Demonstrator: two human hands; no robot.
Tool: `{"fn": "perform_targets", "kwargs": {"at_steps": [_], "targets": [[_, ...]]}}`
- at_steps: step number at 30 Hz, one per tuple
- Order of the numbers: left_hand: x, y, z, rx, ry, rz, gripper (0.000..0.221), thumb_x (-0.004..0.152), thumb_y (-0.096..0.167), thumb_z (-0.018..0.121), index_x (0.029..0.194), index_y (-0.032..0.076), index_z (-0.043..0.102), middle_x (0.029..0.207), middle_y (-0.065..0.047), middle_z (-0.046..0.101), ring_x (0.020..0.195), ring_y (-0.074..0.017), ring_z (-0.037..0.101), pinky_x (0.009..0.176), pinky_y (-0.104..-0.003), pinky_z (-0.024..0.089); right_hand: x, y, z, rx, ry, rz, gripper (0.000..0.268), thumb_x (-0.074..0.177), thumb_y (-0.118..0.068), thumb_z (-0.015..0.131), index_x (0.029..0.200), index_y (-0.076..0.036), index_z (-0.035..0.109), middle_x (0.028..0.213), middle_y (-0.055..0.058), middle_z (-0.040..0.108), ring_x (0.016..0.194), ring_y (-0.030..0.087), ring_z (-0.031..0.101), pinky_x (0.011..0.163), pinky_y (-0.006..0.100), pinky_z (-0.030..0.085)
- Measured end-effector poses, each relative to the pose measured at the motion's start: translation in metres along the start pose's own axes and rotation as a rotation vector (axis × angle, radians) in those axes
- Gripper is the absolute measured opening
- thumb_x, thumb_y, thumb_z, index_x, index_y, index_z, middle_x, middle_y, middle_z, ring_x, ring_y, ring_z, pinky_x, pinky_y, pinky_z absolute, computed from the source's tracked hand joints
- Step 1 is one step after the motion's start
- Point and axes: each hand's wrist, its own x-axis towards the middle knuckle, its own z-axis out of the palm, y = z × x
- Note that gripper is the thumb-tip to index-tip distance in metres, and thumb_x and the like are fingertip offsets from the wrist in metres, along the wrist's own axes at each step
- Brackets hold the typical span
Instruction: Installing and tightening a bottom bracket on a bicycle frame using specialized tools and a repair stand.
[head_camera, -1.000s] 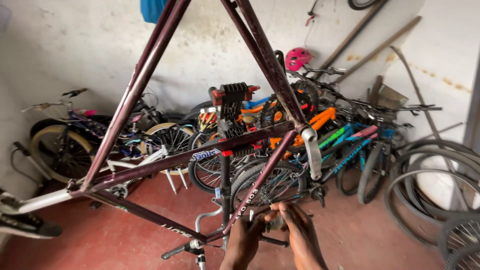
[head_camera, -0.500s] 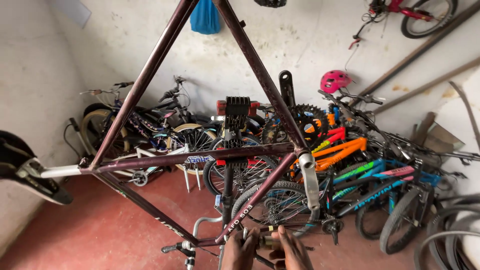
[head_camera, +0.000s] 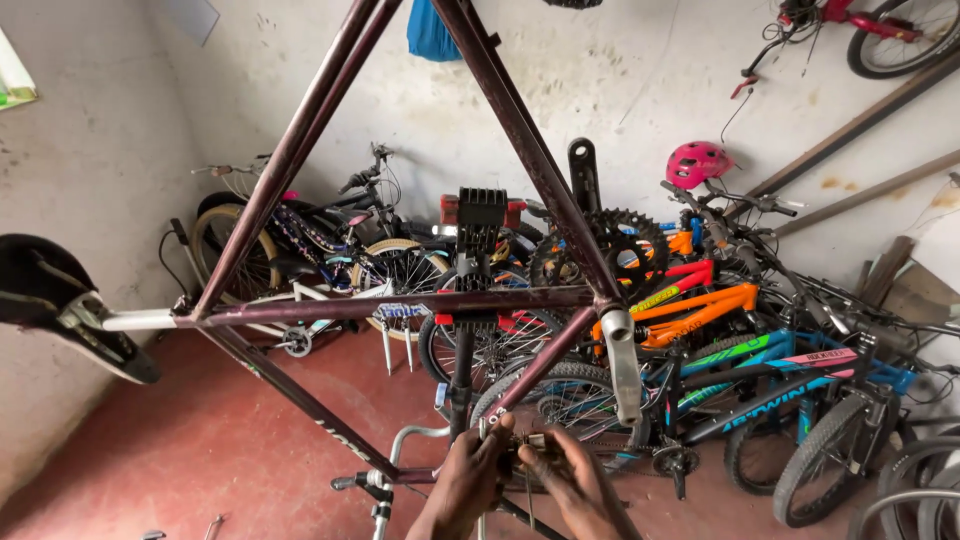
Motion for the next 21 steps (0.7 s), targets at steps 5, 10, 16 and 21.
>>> {"fn": "perform_targets", "kwargs": {"at_steps": [5,10,16,21], "targets": [[0.004,0.018,-0.003,-0.265,-0.266,0.251,0.032,0.094,0.025,0.055,0.076,-0.002,0.048,0.056,-0.011,0.052,0.042,-0.0227,0.055,0.042,-0.033,0.052,0.009,-0.003,0.022,0.351,0.149,-0.053,0.057,0.077,-0.042,0.049,0.122,-0.007,0.055,0.088,0.018,0.068,0.069,0.025,0.059,0.062,0.033,0.047],[0.02,0.024,-0.015,0.367,0.043,0.479,0.015,0.083,0.011,0.061,0.098,0.012,0.057,0.087,-0.007,0.064,0.073,-0.0159,0.066,0.062,-0.028,0.054,0.025,-0.008,0.031,0.474,0.263,0.017,0.046,0.083,-0.046,0.047,0.114,-0.012,0.054,0.097,0.013,0.052,0.082,0.028,0.052,0.069,0.04,0.04],[0.025,0.031,-0.009,0.513,0.176,0.482,0.025,0.087,0.028,0.049,0.075,0.009,0.059,0.069,-0.004,0.06,0.057,-0.0149,0.053,0.052,-0.03,0.039,0.047,0.005,0.031,0.494,0.247,-0.26,0.035,0.087,-0.034,0.053,0.106,-0.005,0.059,0.062,0.008,0.045,0.049,0.018,0.042,0.044,0.03,0.03],[0.036,0.037,-0.013,0.124,0.122,-0.047,0.044,0.094,0.04,0.056,0.062,0.009,0.06,0.052,-0.003,0.051,0.038,-0.011,0.036,0.036,-0.025,0.028,0.032,-0.014,0.029,0.235,0.328,-0.235,0.042,0.081,-0.037,0.053,0.116,-0.016,0.062,0.097,0.009,0.068,0.074,0.019,0.06,0.065,0.027,0.046]]}}
